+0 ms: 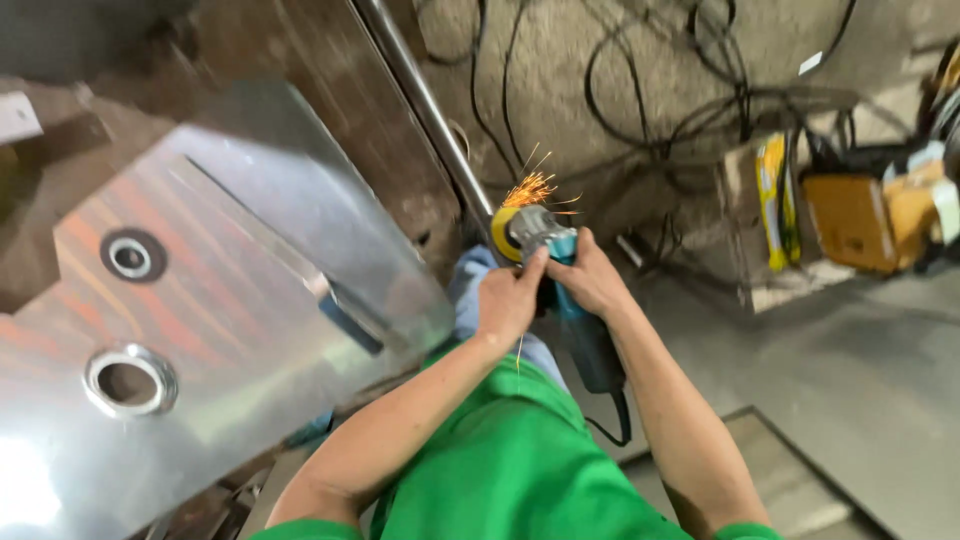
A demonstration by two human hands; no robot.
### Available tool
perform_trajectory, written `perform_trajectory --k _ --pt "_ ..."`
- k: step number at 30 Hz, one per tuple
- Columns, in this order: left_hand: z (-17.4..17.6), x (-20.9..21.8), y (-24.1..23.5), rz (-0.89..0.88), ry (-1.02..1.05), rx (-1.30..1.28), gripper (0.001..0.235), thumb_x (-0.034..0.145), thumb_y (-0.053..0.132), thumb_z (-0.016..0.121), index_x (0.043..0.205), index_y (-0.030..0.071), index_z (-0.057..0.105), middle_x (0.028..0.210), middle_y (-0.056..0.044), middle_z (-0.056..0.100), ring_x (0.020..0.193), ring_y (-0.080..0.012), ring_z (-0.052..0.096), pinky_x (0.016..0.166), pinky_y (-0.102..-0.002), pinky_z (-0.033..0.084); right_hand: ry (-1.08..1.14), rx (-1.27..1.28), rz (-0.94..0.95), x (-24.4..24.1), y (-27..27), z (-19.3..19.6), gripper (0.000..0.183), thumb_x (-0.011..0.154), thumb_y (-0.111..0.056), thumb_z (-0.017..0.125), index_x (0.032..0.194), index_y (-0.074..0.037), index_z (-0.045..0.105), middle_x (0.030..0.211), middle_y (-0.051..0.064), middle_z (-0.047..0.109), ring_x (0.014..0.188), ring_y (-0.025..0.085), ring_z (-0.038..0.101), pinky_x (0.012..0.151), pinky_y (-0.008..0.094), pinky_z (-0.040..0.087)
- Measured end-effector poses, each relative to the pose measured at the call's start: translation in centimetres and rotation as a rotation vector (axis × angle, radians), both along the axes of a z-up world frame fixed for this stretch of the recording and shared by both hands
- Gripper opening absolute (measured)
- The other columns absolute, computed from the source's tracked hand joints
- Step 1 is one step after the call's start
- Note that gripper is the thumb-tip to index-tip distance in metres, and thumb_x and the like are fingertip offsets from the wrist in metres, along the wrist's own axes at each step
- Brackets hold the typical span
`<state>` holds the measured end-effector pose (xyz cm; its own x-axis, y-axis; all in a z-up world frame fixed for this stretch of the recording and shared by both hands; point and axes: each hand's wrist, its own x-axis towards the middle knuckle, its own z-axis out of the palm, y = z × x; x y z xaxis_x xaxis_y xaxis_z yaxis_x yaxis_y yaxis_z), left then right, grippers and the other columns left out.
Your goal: Grind a metal component using an angle grinder and then use a manual scraper.
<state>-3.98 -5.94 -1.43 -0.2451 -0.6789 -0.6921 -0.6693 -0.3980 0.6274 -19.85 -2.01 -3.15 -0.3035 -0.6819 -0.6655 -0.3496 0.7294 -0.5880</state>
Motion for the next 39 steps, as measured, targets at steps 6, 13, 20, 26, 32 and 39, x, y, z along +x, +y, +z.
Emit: perform_trajectory --k 6,13,20,26,32,39 --pt "-2.9 0.1 -13.3 0.146 -0.057 -0.245 0.082 0.091 0.074 0.049 0.073 -0.003 0.073 0.073 -0.027 0.068 0.082 -0.0442 0.070 0.074 -0.052 0.053 -0.048 -0.106 0.120 -0.7 -16.1 -2.9 0.069 0.079 -0.049 0.075 0.118 0.002 0.052 0.110 0.027 0.069 0.107 0.036 0.069 0.092 0.042 0.052" --pt "-4.1 -1.0 -25.8 0.306 -0.230 -0.465 0.096 0.081 0.085 0.050 0.063 -0.008 0.069 0.063 -0.028 0.067 0.071 -0.0411 0.073 0.067 -0.050 0.056 -0.209 -0.275 0.133 -1.4 -29.5 -3.1 0.074 0.084 -0.051 0.077 0.128 0.003 0.056 0.118 0.019 0.071 0.108 0.027 0.068 0.092 0.039 0.054" --pt "-3.1 -2.8 -16.5 0.219 -0.236 -0.428 0.093 0.083 0.084 0.051 0.066 -0.005 0.069 0.065 -0.027 0.065 0.072 -0.0409 0.072 0.070 -0.051 0.055 -0.376 -0.368 0.103 -3.6 -19.0 -8.6 0.061 0.088 -0.039 0.074 0.130 0.001 0.056 0.118 0.013 0.068 0.107 0.020 0.062 0.095 0.035 0.050" --pt "0.6 -5.8 1.2 0.105 -0.197 0.003 0.084 0.094 0.070 0.052 0.064 -0.007 0.070 0.061 -0.026 0.070 0.059 -0.0323 0.072 0.063 -0.043 0.058 -0.653 -0.157 -0.062 -5.8 1.2 -8.0 0.058 0.085 -0.033 0.074 0.127 0.002 0.055 0.117 0.010 0.068 0.106 0.016 0.060 0.097 0.032 0.050" --pt "1.8 -8.4 10.2 0.401 -0.042 0.363 0.064 0.087 0.053 0.071 0.077 -0.011 0.070 0.066 -0.020 0.071 0.054 -0.0248 0.073 0.048 -0.036 0.061 -0.628 -0.007 -0.061 -7.7 12.1 -6.0 0.054 0.086 -0.031 0.073 0.126 0.001 0.056 0.112 0.010 0.069 0.103 0.016 0.062 0.092 0.033 0.052" --pt "2.4 -7.5 4.7 0.362 -0.093 0.265 0.066 0.086 0.056 0.071 0.077 -0.009 0.071 0.066 -0.016 0.072 0.055 -0.0206 0.073 0.049 -0.034 0.061 -0.772 -0.038 -0.189 -5.8 6.5 -7.7 0.052 0.087 -0.030 0.072 0.126 0.000 0.054 0.112 0.010 0.069 0.100 0.016 0.063 0.090 0.033 0.053"
